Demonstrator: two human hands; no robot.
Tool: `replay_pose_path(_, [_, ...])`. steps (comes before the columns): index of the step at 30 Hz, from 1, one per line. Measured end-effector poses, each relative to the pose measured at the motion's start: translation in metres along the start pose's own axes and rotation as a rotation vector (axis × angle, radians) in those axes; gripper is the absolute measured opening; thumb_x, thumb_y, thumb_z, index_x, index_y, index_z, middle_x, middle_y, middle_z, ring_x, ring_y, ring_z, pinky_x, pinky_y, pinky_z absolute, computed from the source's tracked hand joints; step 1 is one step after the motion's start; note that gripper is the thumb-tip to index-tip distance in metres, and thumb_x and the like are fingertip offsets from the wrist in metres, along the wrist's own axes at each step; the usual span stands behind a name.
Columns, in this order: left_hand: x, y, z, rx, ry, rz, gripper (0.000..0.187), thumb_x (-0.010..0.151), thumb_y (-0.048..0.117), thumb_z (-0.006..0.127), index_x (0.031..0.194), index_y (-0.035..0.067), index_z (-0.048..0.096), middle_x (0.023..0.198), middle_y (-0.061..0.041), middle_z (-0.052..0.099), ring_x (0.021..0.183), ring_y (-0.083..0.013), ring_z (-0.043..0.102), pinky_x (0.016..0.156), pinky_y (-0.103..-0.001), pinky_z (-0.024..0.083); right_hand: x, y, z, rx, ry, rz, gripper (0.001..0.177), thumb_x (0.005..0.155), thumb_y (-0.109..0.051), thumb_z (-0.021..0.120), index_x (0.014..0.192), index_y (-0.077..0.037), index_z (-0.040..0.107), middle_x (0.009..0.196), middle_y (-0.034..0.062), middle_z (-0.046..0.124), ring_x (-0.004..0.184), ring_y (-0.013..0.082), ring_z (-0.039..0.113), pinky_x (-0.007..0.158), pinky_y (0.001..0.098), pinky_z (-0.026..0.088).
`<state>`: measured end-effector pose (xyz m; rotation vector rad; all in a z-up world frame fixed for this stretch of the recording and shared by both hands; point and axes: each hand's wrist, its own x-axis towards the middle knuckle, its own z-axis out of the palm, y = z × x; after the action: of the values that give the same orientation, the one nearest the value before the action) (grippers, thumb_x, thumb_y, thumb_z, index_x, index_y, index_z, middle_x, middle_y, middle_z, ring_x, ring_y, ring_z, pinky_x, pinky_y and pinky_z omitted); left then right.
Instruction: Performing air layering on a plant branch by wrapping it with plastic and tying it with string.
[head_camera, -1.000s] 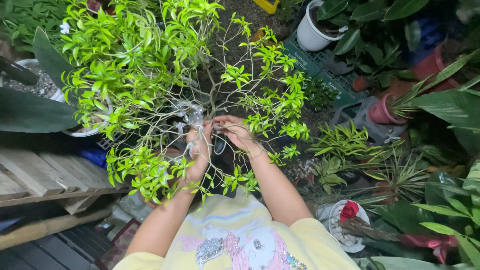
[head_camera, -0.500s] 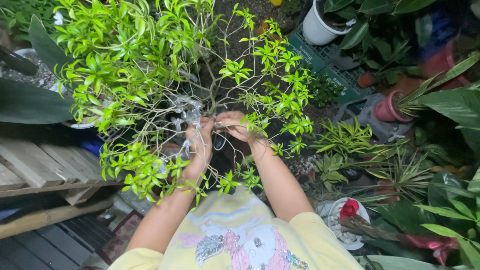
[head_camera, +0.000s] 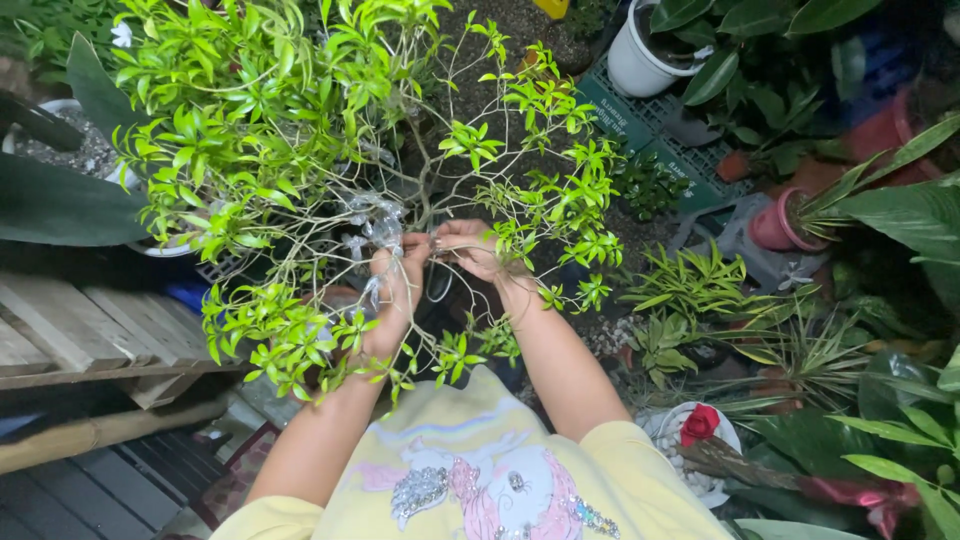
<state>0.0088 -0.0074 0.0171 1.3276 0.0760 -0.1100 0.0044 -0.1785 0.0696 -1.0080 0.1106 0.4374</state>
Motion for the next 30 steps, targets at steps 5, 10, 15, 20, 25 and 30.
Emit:
replay_pose_path(5, [-0.005, 0.012, 0.006, 0.105, 0.08, 0.048, 0.01, 0.088, 0.003, 0.073, 0.097, 0.0, 0.074, 0.087, -0.006, 0.073, 0.077, -0.0131, 0.067, 0.07, -0.027, 0.053, 0.005, 0.001, -0.002, -0.01, -0.007, -0.044, 0.018, 0.089, -0.004, 0.073, 0.105, 0.002, 0.068, 0.098, 0.0106, 0.072, 0.091, 0.0203, 0.069, 0.086, 0.0347, 0.056])
replay_pose_path(10, [-0.022, 0.052, 0.009, 0.251, 0.085, 0.196, 0.011, 0.089, 0.004, 0.071, 0.1, 0.001, 0.073, 0.088, -0.009, 0.072, 0.079, -0.0153, 0.067, 0.073, -0.03, 0.054, 0.005, 0.001, 0.002, 0.033, -0.04, -0.025, 0.02, 0.09, -0.003, 0.073, 0.108, 0.002, 0.067, 0.101, 0.0116, 0.072, 0.094, 0.022, 0.07, 0.087, 0.0364, 0.057])
replay_pose_path(15, [-0.028, 0.083, 0.021, 0.487, 0.097, 0.231, 0.012, 0.088, 0.008, 0.068, 0.098, 0.001, 0.07, 0.082, -0.011, 0.071, 0.074, -0.0192, 0.068, 0.069, -0.032, 0.054, 0.008, 0.0, -0.006, -0.021, -0.04, 0.002, 0.016, 0.09, -0.002, 0.07, 0.105, 0.004, 0.068, 0.107, 0.0187, 0.074, 0.105, 0.0298, 0.072, 0.091, 0.0435, 0.06])
replay_pose_path(20, [-0.027, 0.079, 0.02, 0.453, 0.122, 0.278, 0.013, 0.089, 0.009, 0.069, 0.099, 0.001, 0.07, 0.081, -0.01, 0.071, 0.071, -0.0177, 0.068, 0.066, -0.032, 0.055, 0.009, 0.001, -0.003, 0.0, -0.068, -0.02, 0.016, 0.089, -0.003, 0.068, 0.104, 0.003, 0.069, 0.103, 0.0164, 0.074, 0.097, 0.0272, 0.072, 0.088, 0.0416, 0.059])
replay_pose_path(25, [-0.027, 0.082, 0.015, 0.47, 0.086, 0.212, 0.013, 0.093, 0.007, 0.065, 0.102, 0.001, 0.073, 0.08, -0.011, 0.072, 0.069, -0.0187, 0.068, 0.063, -0.034, 0.054, 0.014, 0.011, -0.007, 0.006, -0.052, -0.074, 0.015, 0.091, -0.002, 0.069, 0.105, 0.004, 0.068, 0.099, 0.0136, 0.072, 0.089, 0.0234, 0.069, 0.084, 0.0378, 0.056])
replay_pose_path(30, [-0.025, 0.071, 0.007, 0.847, 0.025, 0.384, 0.017, 0.092, 0.009, 0.068, 0.105, 0.008, 0.077, 0.088, -0.016, 0.073, 0.076, -0.0293, 0.069, 0.067, -0.038, 0.053, 0.013, 0.01, -0.006, 0.023, -0.108, -0.047, 0.013, 0.093, -0.006, 0.068, 0.104, 0.001, 0.066, 0.1, 0.0119, 0.072, 0.09, 0.0224, 0.069, 0.084, 0.0356, 0.056])
